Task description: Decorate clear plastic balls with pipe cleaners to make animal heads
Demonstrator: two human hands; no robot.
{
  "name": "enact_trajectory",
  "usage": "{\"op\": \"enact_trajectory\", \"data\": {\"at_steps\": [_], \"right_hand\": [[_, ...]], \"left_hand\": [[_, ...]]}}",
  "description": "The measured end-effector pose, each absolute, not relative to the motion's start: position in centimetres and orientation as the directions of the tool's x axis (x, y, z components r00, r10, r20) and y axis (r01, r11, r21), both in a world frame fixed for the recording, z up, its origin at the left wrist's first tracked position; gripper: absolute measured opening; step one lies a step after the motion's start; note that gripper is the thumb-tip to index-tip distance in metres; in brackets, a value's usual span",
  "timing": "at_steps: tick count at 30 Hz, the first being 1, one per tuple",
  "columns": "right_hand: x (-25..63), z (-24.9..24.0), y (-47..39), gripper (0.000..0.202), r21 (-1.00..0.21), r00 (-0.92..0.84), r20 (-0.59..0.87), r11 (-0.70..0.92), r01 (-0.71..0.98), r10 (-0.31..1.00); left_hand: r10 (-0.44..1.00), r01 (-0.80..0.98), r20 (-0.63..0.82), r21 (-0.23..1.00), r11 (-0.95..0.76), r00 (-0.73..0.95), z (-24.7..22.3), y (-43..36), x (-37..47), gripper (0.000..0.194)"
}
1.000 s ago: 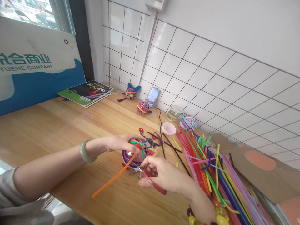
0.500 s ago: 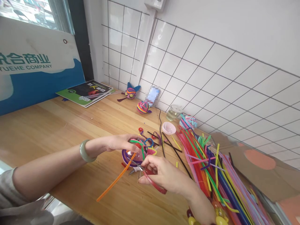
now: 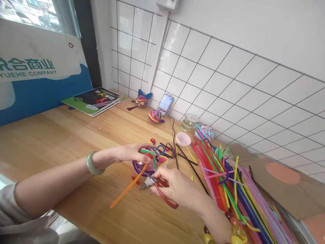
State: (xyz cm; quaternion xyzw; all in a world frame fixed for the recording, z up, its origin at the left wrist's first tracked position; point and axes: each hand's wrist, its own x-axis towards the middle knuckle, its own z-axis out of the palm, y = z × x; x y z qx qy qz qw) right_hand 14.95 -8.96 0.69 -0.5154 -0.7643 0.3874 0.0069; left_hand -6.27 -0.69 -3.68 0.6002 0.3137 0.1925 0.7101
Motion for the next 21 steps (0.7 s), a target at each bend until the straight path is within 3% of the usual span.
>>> {"op": "enact_trajectory", "data": {"at_steps": [12, 17, 21], "right_hand": [[14.7, 0.4, -9.1, 0.016, -0.295, -0.460, -0.277, 0.381, 0.876, 0.843], [17.1, 0.5, -10.7, 0.024, -0.365, -0.345, -0.291, 0.229, 0.902, 0.892], [21.9, -1.3, -12.3, 0.027, -0.342, -0.189, -0.284, 0.085, 0.936, 0.940]], "left_hand": [[0.744, 0.132, -0.161, 0.986, 0.099, 0.649, -4.1, 0.6, -6.8, 0.079], [0.764, 0.054, -0.187, 0.979, 0.196, 0.618, -4.7, 1.7, -7.4, 0.069], [0.760, -0.008, -0.239, 0.952, 0.306, 0.604, -5.2, 2.3, -7.5, 0.055]]}}
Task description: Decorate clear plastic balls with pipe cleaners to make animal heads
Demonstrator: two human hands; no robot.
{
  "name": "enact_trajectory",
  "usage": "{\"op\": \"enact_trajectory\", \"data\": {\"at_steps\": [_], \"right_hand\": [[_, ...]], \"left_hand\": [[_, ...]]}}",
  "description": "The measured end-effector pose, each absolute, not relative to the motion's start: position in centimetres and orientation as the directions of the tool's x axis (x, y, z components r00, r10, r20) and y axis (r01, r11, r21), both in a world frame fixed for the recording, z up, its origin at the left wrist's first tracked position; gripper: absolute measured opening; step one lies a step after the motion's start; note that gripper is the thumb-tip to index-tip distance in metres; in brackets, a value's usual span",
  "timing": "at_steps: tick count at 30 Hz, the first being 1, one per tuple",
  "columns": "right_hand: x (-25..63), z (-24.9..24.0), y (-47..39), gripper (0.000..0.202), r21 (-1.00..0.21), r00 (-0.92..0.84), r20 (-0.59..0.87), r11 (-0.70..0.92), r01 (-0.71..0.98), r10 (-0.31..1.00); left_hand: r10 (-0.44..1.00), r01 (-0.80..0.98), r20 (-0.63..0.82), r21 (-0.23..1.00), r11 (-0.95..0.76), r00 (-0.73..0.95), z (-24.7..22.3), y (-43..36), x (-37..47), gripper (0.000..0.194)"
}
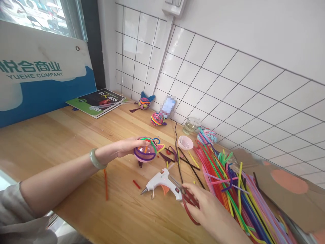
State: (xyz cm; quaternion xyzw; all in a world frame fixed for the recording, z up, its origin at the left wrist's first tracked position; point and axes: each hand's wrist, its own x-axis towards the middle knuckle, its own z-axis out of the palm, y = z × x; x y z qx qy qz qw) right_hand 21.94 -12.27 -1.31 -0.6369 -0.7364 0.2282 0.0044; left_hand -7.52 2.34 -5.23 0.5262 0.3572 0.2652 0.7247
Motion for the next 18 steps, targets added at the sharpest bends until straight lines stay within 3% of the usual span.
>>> {"op": "enact_trajectory", "data": {"at_steps": [6, 10, 13, 18], "right_hand": [[27.9, -6.7, -14.6, 0.037, -0.117, -0.067, -0.166, 0.048, 0.992, 0.984], [27.6, -7.2, -15.0, 0.037, -0.034, 0.018, -0.031, -0.019, 0.999, 0.999], [24.4, -5.0, -14.4, 0.032, -0.133, -0.010, 0.151, 0.031, 0.991, 0.989], [16.1, -1.7, -12.9, 0.023, -0.410, -0.071, 0.388, 0.241, 0.880, 0.919]], "left_hand": [[0.745, -0.120, -0.238, 0.912, 0.392, 0.623, -4.8, 1.8, -7.2, 0.045], [0.745, -0.125, -0.205, 0.924, 0.361, 0.635, -4.1, 0.9, -6.8, 0.048], [0.760, -0.107, -0.173, 0.947, 0.303, 0.626, -4.1, 0.2, -6.3, 0.052], [0.835, -0.143, -0.087, 0.971, 0.193, 0.543, -4.4, -1.0, -5.2, 0.053]]}}
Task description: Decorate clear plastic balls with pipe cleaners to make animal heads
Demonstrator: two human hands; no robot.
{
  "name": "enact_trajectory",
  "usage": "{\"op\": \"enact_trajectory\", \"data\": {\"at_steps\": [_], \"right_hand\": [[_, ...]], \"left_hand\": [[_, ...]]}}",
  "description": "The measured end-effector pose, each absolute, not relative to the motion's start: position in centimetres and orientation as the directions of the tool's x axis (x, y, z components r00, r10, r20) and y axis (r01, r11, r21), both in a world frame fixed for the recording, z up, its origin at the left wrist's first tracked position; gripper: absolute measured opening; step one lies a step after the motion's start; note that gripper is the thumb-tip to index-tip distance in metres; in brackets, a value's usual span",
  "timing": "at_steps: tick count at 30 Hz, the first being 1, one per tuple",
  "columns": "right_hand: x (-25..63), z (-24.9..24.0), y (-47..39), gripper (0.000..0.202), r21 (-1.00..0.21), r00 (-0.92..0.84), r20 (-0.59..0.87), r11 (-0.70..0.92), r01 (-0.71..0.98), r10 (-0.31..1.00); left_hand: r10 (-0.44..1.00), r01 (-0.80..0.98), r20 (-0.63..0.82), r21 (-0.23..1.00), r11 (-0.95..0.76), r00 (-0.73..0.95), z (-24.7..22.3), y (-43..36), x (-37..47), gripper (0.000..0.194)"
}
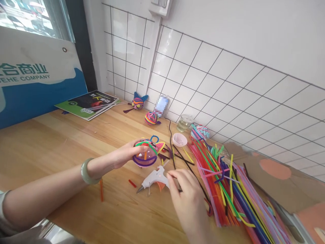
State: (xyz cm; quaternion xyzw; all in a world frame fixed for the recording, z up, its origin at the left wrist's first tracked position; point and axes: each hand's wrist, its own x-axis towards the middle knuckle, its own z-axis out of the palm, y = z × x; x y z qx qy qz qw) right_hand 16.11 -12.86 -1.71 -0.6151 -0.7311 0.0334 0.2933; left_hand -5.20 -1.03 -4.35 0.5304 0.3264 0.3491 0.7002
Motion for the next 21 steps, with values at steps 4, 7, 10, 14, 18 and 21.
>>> {"op": "enact_trajectory", "data": {"at_steps": [4, 7, 10, 14, 18, 21], "right_hand": [[12.0, -1.2, -11.2, 0.015, -0.449, -0.152, 0.439, 0.363, 0.816, 0.885], [11.0, -1.3, -10.1, 0.011, -0.436, -0.183, 0.453, 0.396, 0.808, 0.872], [10.8, -1.5, -9.5, 0.010, -0.435, -0.184, 0.460, 0.401, 0.806, 0.869], [10.9, -1.8, -9.2, 0.011, -0.485, -0.156, 0.459, 0.394, 0.781, 0.874], [11.1, -2.2, -9.0, 0.011, -0.586, -0.099, 0.446, 0.373, 0.719, 0.890], [11.2, -2.0, -8.9, 0.013, -0.712, -0.036, 0.348, 0.289, 0.639, 0.937]], "left_hand": [[0.869, -0.104, -0.100, 0.980, 0.170, 0.484, -4.2, -1.6, -4.8, 0.051], [0.873, -0.108, -0.088, 0.981, 0.159, 0.479, -4.1, -1.6, -4.8, 0.050], [0.875, -0.119, -0.098, 0.978, 0.173, 0.474, -4.2, -1.5, -4.8, 0.051], [0.874, -0.120, -0.131, 0.971, 0.209, 0.468, -4.3, -1.4, -4.8, 0.055], [0.871, -0.115, -0.142, 0.969, 0.220, 0.470, -4.3, -1.4, -4.6, 0.048], [0.858, -0.120, -0.139, 0.967, 0.226, 0.495, -4.4, -1.5, -4.6, 0.044]]}}
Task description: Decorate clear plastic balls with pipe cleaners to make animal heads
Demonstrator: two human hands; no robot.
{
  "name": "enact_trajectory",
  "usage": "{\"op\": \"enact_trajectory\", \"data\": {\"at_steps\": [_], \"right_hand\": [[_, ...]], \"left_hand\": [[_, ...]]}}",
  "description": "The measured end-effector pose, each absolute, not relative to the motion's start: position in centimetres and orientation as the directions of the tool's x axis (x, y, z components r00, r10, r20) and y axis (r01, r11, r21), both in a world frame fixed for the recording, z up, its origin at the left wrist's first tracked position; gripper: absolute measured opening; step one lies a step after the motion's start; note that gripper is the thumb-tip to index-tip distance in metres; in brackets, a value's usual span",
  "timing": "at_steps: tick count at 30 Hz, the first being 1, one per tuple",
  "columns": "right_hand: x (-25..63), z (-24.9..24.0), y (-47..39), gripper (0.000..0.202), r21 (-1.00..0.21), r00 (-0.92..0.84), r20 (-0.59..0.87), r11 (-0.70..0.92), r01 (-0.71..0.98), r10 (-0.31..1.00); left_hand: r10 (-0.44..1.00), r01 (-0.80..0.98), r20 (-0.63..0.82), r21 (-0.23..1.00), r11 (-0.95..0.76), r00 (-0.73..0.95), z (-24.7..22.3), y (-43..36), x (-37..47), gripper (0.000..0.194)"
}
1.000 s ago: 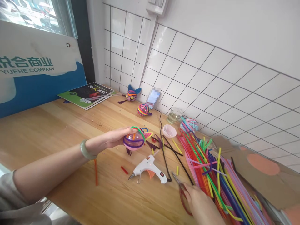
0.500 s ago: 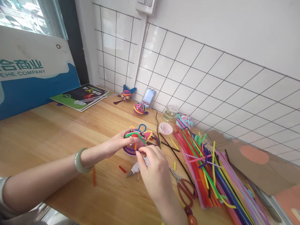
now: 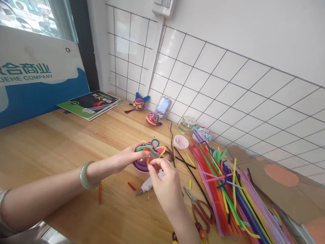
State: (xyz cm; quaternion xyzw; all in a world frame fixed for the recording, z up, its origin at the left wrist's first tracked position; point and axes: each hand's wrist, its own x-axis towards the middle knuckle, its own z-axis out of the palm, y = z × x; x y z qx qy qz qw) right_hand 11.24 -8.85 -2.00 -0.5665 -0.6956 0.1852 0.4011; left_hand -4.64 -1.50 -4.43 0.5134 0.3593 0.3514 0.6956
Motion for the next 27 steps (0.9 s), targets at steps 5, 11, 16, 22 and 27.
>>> {"op": "enact_trajectory", "data": {"at_steps": [5, 11, 16, 22, 27], "right_hand": [[11.65, -1.18, -8.53, 0.021, -0.844, 0.019, 0.125, 0.096, 0.527, 0.992], [12.01, -1.26, -8.29, 0.023, -0.882, 0.048, 0.068, 0.038, 0.469, 0.996], [12.13, -1.51, -8.13, 0.024, -0.893, 0.039, 0.050, 0.027, 0.449, 0.998], [12.12, -1.57, -8.13, 0.022, -0.881, 0.019, 0.036, 0.023, 0.472, 0.999], [12.13, -1.73, -8.11, 0.020, -0.874, -0.001, 0.032, 0.028, 0.486, 0.999]], "left_hand": [[0.785, -0.191, -0.102, 0.944, 0.270, 0.611, -4.48, -1.59, -4.92, 0.051], [0.706, -0.212, -0.147, 0.894, 0.395, 0.692, -4.52, -1.40, -5.01, 0.067], [0.729, -0.221, -0.139, 0.900, 0.375, 0.670, -4.54, -1.43, -5.01, 0.065], [0.757, -0.281, -0.067, 0.905, 0.321, 0.650, -4.50, -1.61, -4.91, 0.067], [0.787, -0.287, -0.070, 0.908, 0.304, 0.612, -4.61, -1.79, -4.67, 0.065]]}}
